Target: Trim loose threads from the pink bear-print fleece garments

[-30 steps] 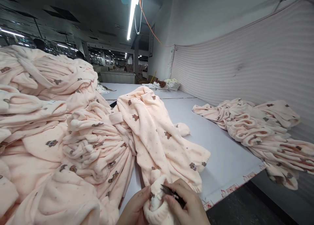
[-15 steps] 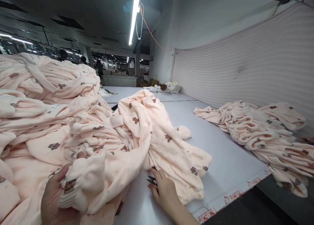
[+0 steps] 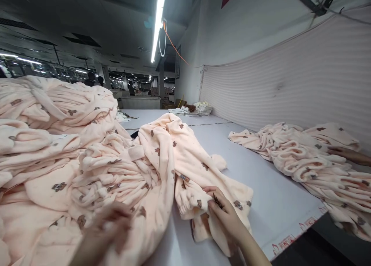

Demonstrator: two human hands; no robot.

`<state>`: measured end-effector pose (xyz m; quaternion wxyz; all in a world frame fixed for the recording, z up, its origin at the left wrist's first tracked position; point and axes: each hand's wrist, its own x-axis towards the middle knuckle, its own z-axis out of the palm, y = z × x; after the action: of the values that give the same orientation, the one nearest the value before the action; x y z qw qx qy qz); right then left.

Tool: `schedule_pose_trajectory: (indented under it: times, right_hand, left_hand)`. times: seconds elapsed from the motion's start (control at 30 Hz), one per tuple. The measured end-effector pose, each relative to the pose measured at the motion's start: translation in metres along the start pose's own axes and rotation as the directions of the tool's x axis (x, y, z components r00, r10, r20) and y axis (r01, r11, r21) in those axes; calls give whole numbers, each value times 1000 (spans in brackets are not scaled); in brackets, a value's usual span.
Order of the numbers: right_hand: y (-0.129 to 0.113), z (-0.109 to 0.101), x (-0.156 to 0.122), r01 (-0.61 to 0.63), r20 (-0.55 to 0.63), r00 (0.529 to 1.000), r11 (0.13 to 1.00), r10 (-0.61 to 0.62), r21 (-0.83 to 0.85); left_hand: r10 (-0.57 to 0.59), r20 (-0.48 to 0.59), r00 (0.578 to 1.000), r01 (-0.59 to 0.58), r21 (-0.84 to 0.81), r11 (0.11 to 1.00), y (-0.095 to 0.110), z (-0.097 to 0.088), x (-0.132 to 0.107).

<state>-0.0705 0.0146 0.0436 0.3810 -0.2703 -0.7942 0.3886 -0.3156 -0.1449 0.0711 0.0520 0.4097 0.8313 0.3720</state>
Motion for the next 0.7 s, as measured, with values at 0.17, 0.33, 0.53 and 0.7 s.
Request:
schedule_pose_trajectory:
  times: [0.17,0.33,0.53,0.7]
  right_hand:
    - [-16,12,1,-38,20,999,986,35,160]
    - [-24,22,-5,18,-34,999,996,-15,92]
    - [-24,55,-32,27,-357,933,997,-49,-68]
    - [-18,70,-34,105,-444,882,983,-162,-149]
  left_hand:
    - [483,260,836,-390,-337,857,29,50,-9]
    - [451,176,875,-329,-467,821,39,86,-1]
    - [298,227,927,-34,-740,671,41,81,-9]
    - [364,-91,927,-339,-617,710,33,84,-20]
